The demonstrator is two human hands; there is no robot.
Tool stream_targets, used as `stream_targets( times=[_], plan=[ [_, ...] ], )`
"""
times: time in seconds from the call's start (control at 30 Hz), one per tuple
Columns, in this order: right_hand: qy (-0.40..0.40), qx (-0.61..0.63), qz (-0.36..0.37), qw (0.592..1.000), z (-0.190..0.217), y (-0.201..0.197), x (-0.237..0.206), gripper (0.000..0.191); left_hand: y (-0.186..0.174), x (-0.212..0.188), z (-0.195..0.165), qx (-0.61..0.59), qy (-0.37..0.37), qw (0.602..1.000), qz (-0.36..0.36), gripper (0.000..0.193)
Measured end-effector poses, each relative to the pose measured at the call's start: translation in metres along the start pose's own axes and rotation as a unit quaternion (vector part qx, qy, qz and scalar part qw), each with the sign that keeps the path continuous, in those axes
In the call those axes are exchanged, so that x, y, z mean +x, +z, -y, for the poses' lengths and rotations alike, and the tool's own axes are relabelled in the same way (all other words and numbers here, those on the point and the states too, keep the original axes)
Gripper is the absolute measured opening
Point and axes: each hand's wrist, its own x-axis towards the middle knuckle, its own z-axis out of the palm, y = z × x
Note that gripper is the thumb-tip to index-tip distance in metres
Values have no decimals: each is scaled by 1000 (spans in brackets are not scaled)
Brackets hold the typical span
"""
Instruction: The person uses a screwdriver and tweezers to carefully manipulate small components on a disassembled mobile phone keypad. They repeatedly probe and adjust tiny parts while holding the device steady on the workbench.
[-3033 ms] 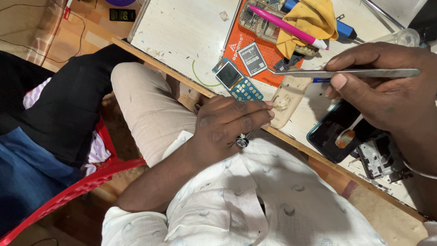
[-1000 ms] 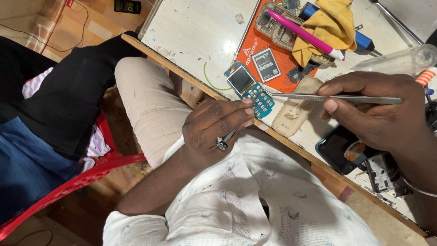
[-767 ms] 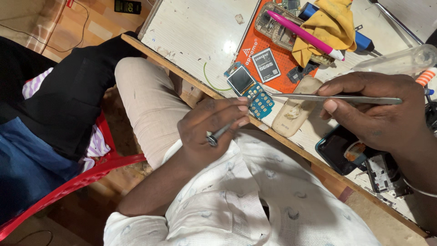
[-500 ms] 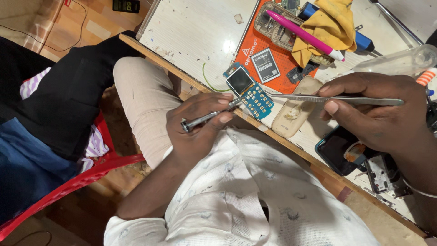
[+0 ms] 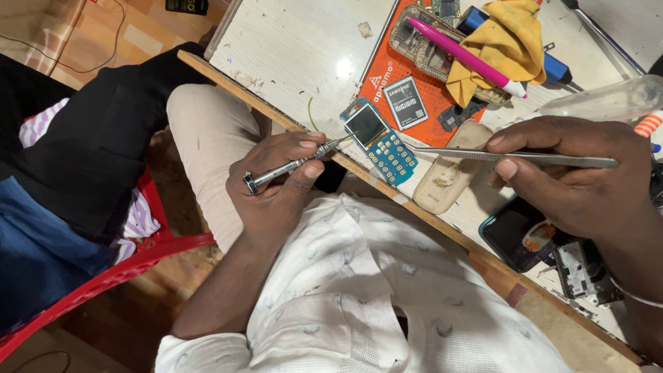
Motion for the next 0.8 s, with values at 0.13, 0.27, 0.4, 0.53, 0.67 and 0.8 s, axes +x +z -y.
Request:
stream_targets(
  times=[0.13,0.27,0.4,0.53,0.67,0.8],
  plan=[
    [18,18,-6,1000,0,1,-1,21,0,0,1,6,-2,1000,2,18],
    [12,28,-7,1000,3,2,0,21,0,0,1,6,-3,1000,2,18],
    [53,24,-15,998,10,3,0,21,0,1,1,8,-1,1000,6,18],
    [74,-2,-6,997,13,1,4,21,0,1,1,8,-1,1000,7,18],
    [130,-10,-8,991,16,1,3,24,0,2,-2,12,0,1000,10,18],
    [158,-19,-23,987,24,2,2,23,3,6,-9,30,14,999,43,19]
  ],
)
